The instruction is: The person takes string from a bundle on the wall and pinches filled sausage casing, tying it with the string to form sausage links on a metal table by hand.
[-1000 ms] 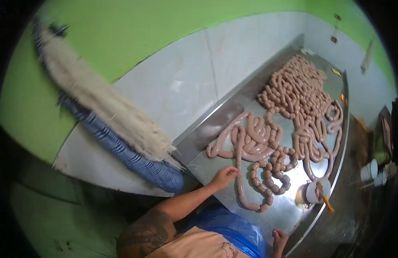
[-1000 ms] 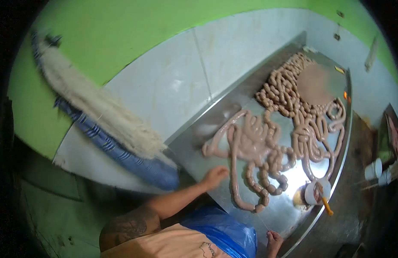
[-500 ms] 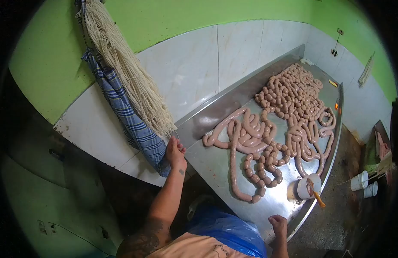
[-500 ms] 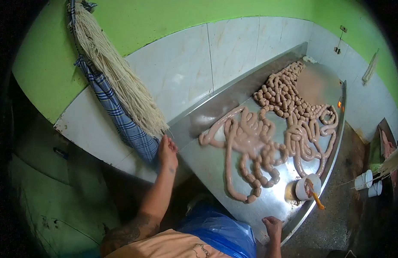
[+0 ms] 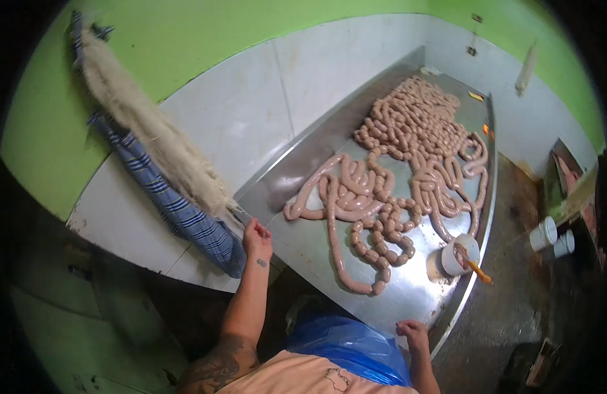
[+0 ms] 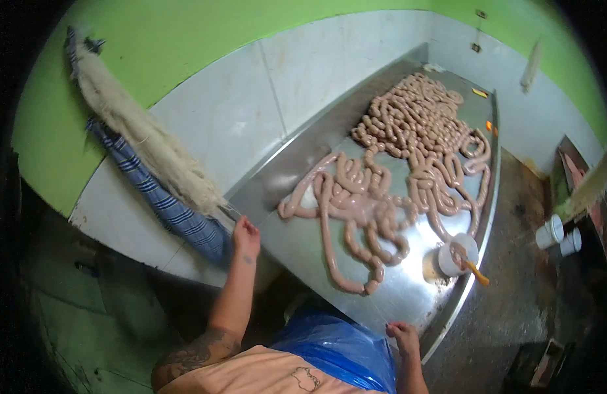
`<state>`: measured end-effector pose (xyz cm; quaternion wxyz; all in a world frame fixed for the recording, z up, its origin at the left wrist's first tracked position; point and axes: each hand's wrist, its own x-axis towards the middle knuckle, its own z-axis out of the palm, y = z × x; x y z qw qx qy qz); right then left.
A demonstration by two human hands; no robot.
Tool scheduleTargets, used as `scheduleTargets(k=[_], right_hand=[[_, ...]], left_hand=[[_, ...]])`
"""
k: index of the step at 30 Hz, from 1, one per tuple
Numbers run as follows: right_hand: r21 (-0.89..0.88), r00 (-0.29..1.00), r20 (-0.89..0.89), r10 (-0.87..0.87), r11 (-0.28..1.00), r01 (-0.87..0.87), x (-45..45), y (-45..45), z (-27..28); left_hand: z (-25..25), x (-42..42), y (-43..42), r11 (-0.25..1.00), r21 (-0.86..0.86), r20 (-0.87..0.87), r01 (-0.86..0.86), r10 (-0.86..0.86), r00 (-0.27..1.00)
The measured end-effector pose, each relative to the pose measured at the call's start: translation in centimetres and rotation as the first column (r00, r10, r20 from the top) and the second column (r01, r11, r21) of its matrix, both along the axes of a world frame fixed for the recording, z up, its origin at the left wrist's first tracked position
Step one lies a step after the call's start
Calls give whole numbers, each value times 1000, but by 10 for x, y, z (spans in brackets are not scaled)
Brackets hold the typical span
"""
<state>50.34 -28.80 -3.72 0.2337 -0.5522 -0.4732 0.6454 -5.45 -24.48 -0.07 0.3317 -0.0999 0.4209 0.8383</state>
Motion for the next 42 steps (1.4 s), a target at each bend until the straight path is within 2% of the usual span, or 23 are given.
scheduleTargets(k=[3, 6, 7, 9, 13, 15, 17, 19, 21, 23, 24, 27, 29, 30, 31, 33, 35, 37, 38, 39, 40, 41, 42], right_hand=[[-102, 968, -200, -150, 986, 132, -27, 10, -2], [-2, 961, -236, -141, 989, 145, -63, 25, 10], [79, 968, -225, -115, 988, 136, -71, 29, 8], [401, 1000, 11, 25, 916, -27, -76, 35, -1], [421, 987, 102, -121, 904, 68, -77, 25, 14], [563, 940, 331, -83, 817, -126, -75, 22, 30], [616, 897, 365, -248, 787, -33, -70, 26, 23], [661, 827, 394, -401, 749, 48, -66, 24, 7], [557, 760, 478, -440, 821, 124, -69, 20, -2], [586, 822, 445, -357, 810, 35, -102, 17, 38], [696, 886, 275, -373, 713, 84, -120, 23, 59], [699, 852, 344, -394, 713, 47, -115, 38, 61], [719, 832, 261, -489, 674, 170, -116, 48, 52], [716, 818, 289, -497, 680, 160, -120, 50, 41], [715, 811, 291, -507, 679, 168, -126, 50, 31], [734, 742, 234, -628, 615, 288, -134, 50, 19], [701, 731, 225, -644, 628, 338, -142, 47, 19], [665, 716, 212, -664, 636, 393, -153, 43, 22], [682, 700, 263, -664, 641, 352, -156, 40, 26], [697, 680, 316, -662, 648, 307, -159, 37, 29], [698, 666, 319, -674, 643, 316, -163, 35, 32], [708, 633, 391, -669, 657, 258, -169, 33, 35], [708, 596, 462, -657, 678, 197, -175, 29, 36]], left_hand=[[-39, 92, 10, 871, -37, 123, 491, -483, 867], [-83, 229, -11, 292, -65, 255, 954, -920, 299], [-74, 262, -18, 82, -50, 179, 995, -980, 90], [-54, 295, -21, -12, -55, 245, 998, -970, 2], [-55, 294, -5, -252, -1, 227, 968, -943, -245], [-57, 297, 3, -401, -59, 200, 914, -902, -383], [-45, 299, 15, -511, -98, 206, 854, -850, -485], [-13, 300, 28, -539, -310, -191, 783, -772, -607], [5, 298, 46, -575, -309, -312, 758, -691, -652], [9, 295, 58, -147, -358, -775, 922, -504, -381], [4, 290, 60, -167, -354, -773, 920, -502, -389], [-5, 285, 75, -168, -472, -647, 865, -601, -469], [5, 283, 90, -563, -420, -220, 712, -698, -682], [9, 281, 95, -678, -325, -42, 659, -686, -726], [24, 273, 97, -688, -323, -42, 650, -676, -736], [49, 257, 104, -315, -701, -516, 640, -395, -760], [13, 252, 115, -432, -602, -618, 672, -281, -734], [13, 250, 122, -223, -594, -800, 773, 267, -538], [13, 251, 120, -241, -594, -800, 768, 279, -531], [20, 252, 114, -335, -651, -698, 681, -88, -710], [24, 253, 112, -450, -659, -444, 603, -414, -795], [6, 255, 116, -460, -655, -448, 599, -403, -798], [-27, 260, 121, -711, -228, -126, 665, -656, -744]])
